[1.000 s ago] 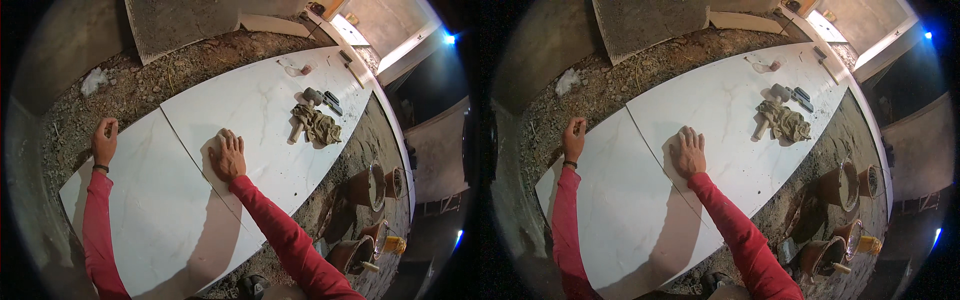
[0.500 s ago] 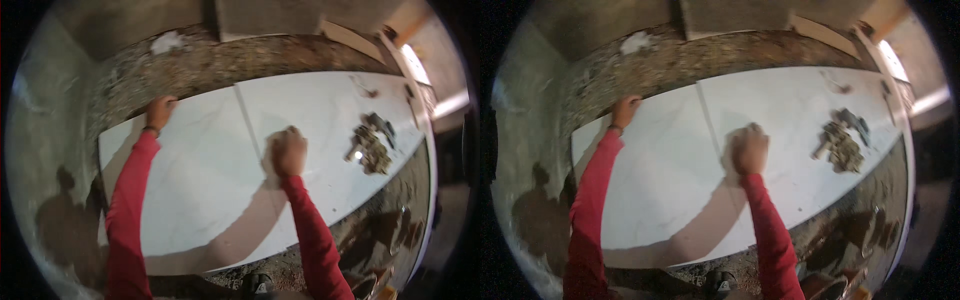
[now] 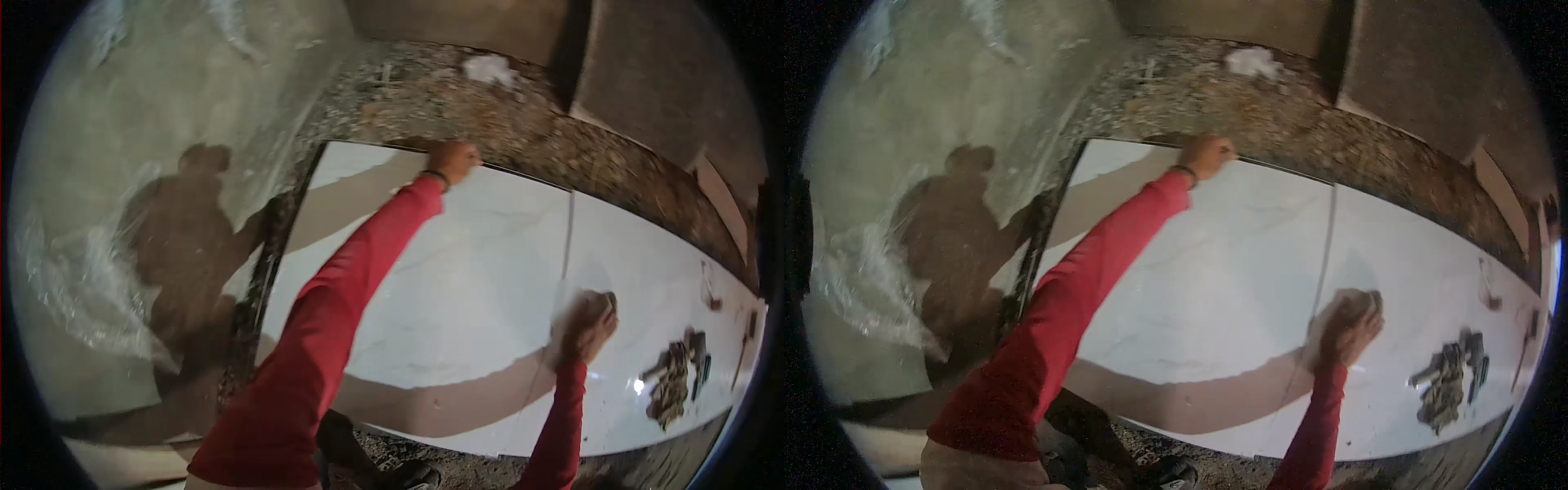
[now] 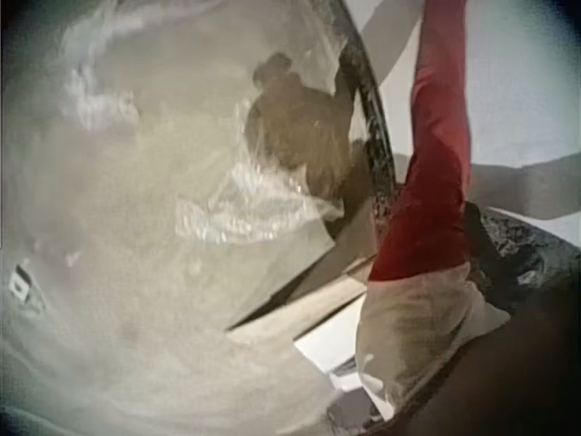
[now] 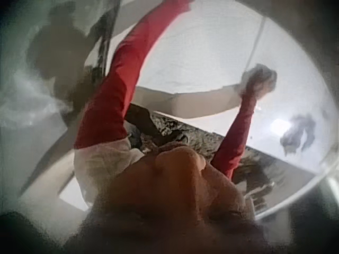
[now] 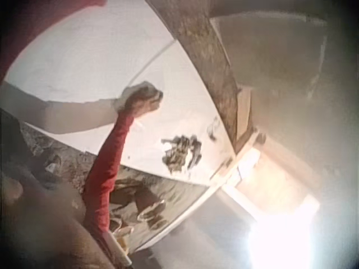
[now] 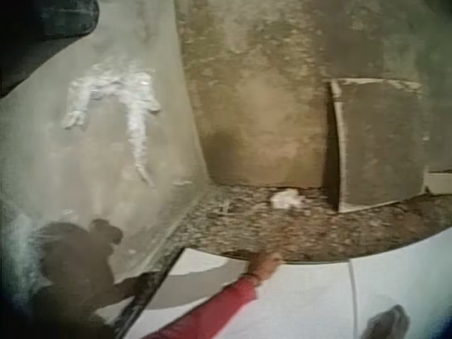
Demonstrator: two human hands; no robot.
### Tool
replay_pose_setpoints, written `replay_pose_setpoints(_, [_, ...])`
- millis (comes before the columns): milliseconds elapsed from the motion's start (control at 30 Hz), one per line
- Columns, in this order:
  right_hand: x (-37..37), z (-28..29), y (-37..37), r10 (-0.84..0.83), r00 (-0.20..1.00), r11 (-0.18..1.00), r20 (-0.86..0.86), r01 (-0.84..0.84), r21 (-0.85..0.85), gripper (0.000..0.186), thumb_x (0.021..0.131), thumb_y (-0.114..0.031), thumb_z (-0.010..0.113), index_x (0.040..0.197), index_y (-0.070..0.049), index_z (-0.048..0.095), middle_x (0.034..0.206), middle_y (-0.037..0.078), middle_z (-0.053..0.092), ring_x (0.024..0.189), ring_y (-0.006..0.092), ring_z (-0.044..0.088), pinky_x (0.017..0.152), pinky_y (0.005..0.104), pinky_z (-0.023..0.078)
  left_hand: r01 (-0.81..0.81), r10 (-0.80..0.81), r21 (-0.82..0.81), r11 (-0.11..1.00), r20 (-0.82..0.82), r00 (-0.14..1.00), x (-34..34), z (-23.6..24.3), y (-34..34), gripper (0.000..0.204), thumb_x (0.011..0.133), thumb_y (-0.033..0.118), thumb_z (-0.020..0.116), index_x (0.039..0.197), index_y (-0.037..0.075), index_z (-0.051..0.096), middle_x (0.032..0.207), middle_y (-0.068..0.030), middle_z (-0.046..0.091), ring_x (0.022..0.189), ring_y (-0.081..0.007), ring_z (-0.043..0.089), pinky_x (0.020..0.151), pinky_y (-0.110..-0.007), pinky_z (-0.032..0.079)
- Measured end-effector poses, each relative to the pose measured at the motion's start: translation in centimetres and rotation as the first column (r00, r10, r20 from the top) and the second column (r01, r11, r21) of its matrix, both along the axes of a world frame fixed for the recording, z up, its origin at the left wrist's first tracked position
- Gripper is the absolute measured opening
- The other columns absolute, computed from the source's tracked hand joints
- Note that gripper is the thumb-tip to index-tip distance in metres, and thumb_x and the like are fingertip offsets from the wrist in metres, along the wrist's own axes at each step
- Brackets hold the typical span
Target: The person applies a layer of wet mortar to the floor using a trowel, spreads it out to create a level base, and then carefully places a large white tile over the mortar. The person presses the tile down by hand and uses a rubber mallet to tap and level it into position.
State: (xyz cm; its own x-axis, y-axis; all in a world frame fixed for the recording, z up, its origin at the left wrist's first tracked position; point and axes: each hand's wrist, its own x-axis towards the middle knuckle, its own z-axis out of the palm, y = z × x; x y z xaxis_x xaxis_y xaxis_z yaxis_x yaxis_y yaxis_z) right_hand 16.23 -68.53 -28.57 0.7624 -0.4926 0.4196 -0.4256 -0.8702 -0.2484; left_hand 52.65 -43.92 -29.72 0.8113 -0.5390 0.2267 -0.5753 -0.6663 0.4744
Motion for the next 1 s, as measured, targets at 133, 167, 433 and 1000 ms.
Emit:
replay_pose_setpoints(133, [0.3, 0.2, 0.5, -0.039, 0.999, 0.999, -0.01, 0.04, 0.017, 0.042, 0.091, -0.031, 0.05, 0.123, -0.003, 0.047, 0.13, 0.017, 0.048, 0.118, 0.0362, 0.043, 0.102, 0.0473, 0.03, -0.047, 0.055, -0.114, 0.992, 0.071, 0.996, -0.7, 1.0, 0.1, 0.014, 0.083, 0.022, 0.066, 0.083, 0.009, 0.065, 0.081, -0.0088, 0.064, 0.074, -0.0269, 0.063, 0.067, -0.04, 0.048])
replay_pose_setpoints(167, [0.3, 0.3, 0.6, -0.06, 0.998, 0.998, -0.032, 0.059, -0.026, 0.043, 0.091, -0.031, 0.051, 0.123, -0.003, 0.047, 0.13, 0.017, 0.047, 0.117, 0.036, 0.044, 0.102, 0.0465, 0.03, -0.018, 0.03, -0.182, 0.983, 0.062, 0.998, -0.8, 1.3, 0.3, 0.014, 0.082, 0.022, 0.067, 0.081, 0.009, 0.064, 0.08, -0.0079, 0.063, 0.074, -0.0264, 0.062, 0.067, -0.04, 0.047])
replay_pose_setpoints(433, [0.3, 0.2, 0.6, -0.075, 0.996, 0.997, -0.042, 0.074, -0.02, 0.044, 0.092, -0.035, 0.049, 0.123, -0.003, 0.047, 0.129, 0.016, 0.047, 0.117, 0.0346, 0.043, 0.102, 0.0443, 0.031, 0.042, -0.035, -0.108, 0.993, 0.072, 0.997, -2.3, 2.8, 3.2, 0.018, 0.079, 0.027, 0.071, 0.082, 0.011, 0.064, 0.079, -0.004, 0.062, 0.074, -0.0228, 0.062, 0.07, -0.038, 0.046])
replay_pose_setpoints(1000, [-0.8, -1.3, -0.5, -0.06, 0.998, 0.998, 0.027, 0.061, -0.02, 0.04, 0.09, -0.03, 0.054, 0.12, -0.003, 0.05, 0.126, 0.016, 0.051, 0.116, 0.0338, 0.044, 0.103, 0.0438, 0.031, -0.107, 0.111, -0.047, 0.993, 0.095, 0.989, -19.5, 6.1, 21.3, 0.018, 0.085, 0.015, 0.065, 0.1, 0.006, 0.062, 0.1, -0.0116, 0.06, 0.099, -0.0309, 0.056, 0.084, -0.04, 0.044])
